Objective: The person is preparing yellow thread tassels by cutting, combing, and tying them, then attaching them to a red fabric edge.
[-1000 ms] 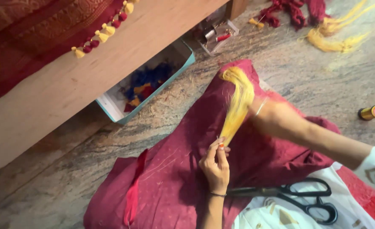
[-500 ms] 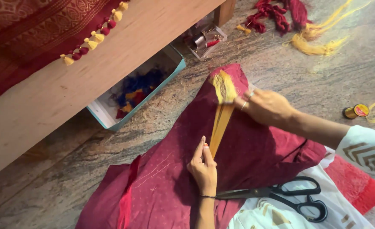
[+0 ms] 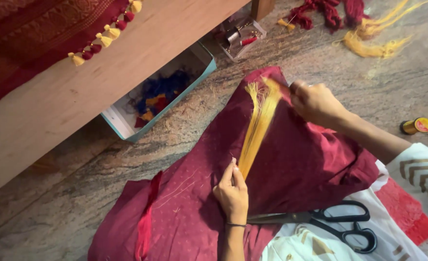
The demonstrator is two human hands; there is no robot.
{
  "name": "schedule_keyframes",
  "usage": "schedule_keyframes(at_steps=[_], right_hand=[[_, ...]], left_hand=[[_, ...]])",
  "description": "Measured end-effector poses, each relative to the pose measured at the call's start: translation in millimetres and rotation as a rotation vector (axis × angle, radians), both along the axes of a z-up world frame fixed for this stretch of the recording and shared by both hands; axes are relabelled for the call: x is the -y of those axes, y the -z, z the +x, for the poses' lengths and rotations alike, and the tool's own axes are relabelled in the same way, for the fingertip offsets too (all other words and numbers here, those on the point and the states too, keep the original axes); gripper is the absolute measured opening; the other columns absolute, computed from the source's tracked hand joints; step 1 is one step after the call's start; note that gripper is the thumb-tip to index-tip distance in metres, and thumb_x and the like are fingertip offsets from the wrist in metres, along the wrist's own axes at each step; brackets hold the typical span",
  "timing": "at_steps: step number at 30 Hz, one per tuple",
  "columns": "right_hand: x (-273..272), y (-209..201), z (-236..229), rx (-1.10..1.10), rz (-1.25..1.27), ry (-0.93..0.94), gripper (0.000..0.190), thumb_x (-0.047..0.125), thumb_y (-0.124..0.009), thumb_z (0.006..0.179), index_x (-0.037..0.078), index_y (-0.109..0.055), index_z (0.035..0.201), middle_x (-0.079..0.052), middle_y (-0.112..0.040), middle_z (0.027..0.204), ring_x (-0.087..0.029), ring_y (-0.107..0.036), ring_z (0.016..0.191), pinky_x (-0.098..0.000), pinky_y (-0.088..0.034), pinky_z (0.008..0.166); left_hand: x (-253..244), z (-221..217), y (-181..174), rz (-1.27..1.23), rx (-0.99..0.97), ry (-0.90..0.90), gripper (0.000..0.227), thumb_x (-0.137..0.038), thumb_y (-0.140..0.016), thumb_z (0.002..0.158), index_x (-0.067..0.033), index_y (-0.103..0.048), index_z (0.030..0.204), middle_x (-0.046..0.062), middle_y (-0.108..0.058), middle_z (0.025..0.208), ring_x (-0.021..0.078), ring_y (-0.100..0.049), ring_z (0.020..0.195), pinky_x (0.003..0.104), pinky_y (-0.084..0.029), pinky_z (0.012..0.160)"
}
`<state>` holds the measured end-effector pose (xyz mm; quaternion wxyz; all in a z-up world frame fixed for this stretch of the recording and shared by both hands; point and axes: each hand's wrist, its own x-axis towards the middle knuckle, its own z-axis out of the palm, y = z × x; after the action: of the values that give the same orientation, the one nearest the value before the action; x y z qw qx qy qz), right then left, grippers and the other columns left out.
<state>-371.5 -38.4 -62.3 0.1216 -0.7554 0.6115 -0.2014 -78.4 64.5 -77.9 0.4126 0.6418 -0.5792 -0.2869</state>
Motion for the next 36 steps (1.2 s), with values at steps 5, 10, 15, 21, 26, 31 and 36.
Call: schedule_keyframes(at_steps=[5,10,15,21,26,31,36], right_hand=[[-1,-7,21,-0.188,-0.075,-0.152,0.034,0.013,-0.052,0.097,0.003,-0.056,0.13,-0.013,-0.062,0.065,-0.03,-0.062,0.05,-0.0433,-0.051,0.045],[13,-30,7,-0.143,0.086,-0.089,0.042,0.014,-0.051,0.099,0.015,-0.047,0.141,-0.013,-0.059,0.06,-0.03,-0.062,0.048,-0.0436,-0.05,0.044],[9,-25,9,-0.27,0.019,-0.325,0.042,0.012,-0.054,0.095,0.022,-0.048,0.135,-0.011,-0.062,0.066,-0.029,-0.065,0.053,-0.0433,-0.053,0.046],[12,-8,-8,-0.106,0.002,-0.067,0.047,0.015,-0.054,0.097,0.022,-0.046,0.143,-0.013,-0.063,0.068,-0.031,-0.065,0.058,-0.0447,-0.055,0.052],[18,-31,1,-0.297,0.13,-0.189,0.067,0.011,-0.055,0.097,0.029,-0.037,0.159,-0.016,-0.06,0.059,-0.027,-0.062,0.049,-0.0412,-0.054,0.05],[26,32,-19,-0.079,0.021,-0.231,0.053,0.011,-0.058,0.095,0.027,-0.047,0.144,-0.011,-0.059,0.062,-0.022,-0.059,0.049,-0.0366,-0.052,0.049],[26,-25,-2,-0.127,0.018,-0.172,0.04,0.016,-0.057,0.098,0.03,-0.049,0.134,-0.005,-0.061,0.06,-0.02,-0.06,0.05,-0.0357,-0.052,0.048]], left_hand=[[1,3,-3,0.024,0.049,-0.001,0.024,-0.009,-0.062,0.094,-0.0008,-0.076,0.112,0.017,-0.078,0.102,0.0274,-0.08,0.085,0.031,-0.064,0.069],[-2,9,3,0.064,0.06,-0.01,0.028,-0.009,-0.062,0.094,-0.0021,-0.075,0.117,0.019,-0.077,0.101,0.0274,-0.08,0.079,0.032,-0.062,0.064],[-1,8,3,0.044,0.084,-0.022,0.028,-0.01,-0.063,0.094,-0.0045,-0.075,0.119,0.02,-0.076,0.096,0.0269,-0.079,0.074,0.033,-0.061,0.061],[-3,12,2,0.06,0.252,-0.025,0.025,-0.013,-0.066,0.093,-0.0109,-0.079,0.115,0.018,-0.075,0.08,0.03,-0.072,0.055,0.039,-0.054,0.05],[-8,13,-4,-0.024,0.456,0.014,0.025,-0.016,-0.068,0.092,-0.0143,-0.079,0.114,0.017,-0.072,0.068,0.0321,-0.07,0.055,0.042,-0.053,0.048],[-6,14,8,0.044,0.468,0.022,0.024,-0.017,-0.068,0.093,-0.0159,-0.079,0.114,0.018,-0.071,0.063,0.032,-0.071,0.054,0.043,-0.053,0.047],[-10,21,10,-0.003,0.479,0.013,0.023,-0.018,-0.067,0.094,-0.0158,-0.079,0.113,0.017,-0.071,0.066,0.0317,-0.071,0.056,0.042,-0.054,0.048]])
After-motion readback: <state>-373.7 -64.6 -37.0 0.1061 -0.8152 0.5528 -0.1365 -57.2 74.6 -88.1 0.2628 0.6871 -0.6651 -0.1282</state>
